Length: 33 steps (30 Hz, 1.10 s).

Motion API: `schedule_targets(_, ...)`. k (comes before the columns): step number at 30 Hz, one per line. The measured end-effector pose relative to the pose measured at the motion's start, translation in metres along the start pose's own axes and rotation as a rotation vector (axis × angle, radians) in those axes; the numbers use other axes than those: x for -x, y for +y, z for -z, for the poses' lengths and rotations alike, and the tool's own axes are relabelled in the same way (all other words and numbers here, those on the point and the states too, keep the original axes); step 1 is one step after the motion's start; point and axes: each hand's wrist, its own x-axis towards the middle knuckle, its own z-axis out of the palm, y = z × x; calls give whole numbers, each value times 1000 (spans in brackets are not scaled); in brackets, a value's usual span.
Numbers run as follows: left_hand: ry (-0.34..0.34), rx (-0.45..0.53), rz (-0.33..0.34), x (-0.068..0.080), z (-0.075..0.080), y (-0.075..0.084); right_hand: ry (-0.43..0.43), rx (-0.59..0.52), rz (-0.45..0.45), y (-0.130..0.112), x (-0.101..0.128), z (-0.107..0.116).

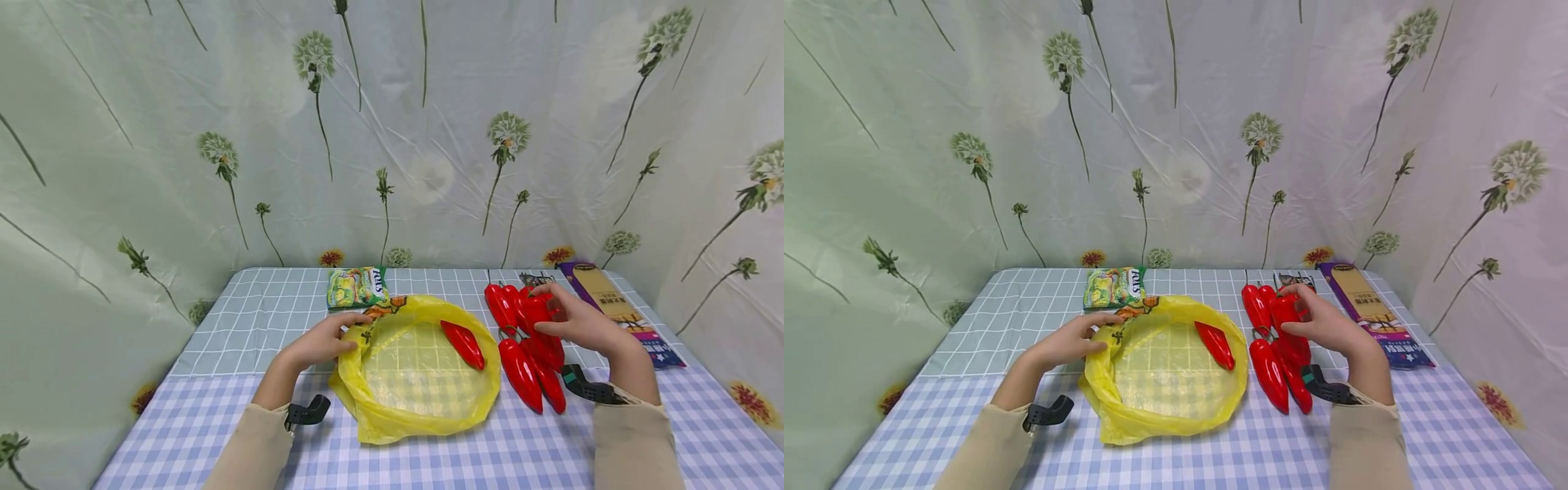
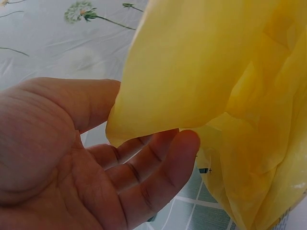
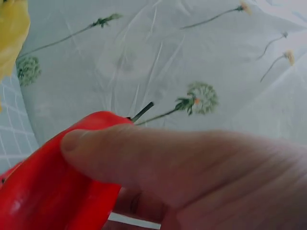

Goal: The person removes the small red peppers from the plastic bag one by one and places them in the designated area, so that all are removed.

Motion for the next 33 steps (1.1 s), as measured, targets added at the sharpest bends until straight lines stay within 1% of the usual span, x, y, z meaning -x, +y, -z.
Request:
schedule_targets(6, -6, 13, 4, -1, 0, -1, -16, 29, -30, 13, 0, 2)
schedule_targets(12, -2, 0, 0, -1, 0, -1, -56, 43, -91, 26, 0, 4)
schedule_targets(21, -8, 9, 4, -1, 1, -1, -84, -12, -183, 40, 2, 5)
schedule_targets(27, -8, 7, -3, -1, 2, -1, -107, -3, -203, 45, 1, 5)
schedule_targets(33, -11, 25, 1, -1, 1, -1, -118, -3, -207, 50, -1, 3)
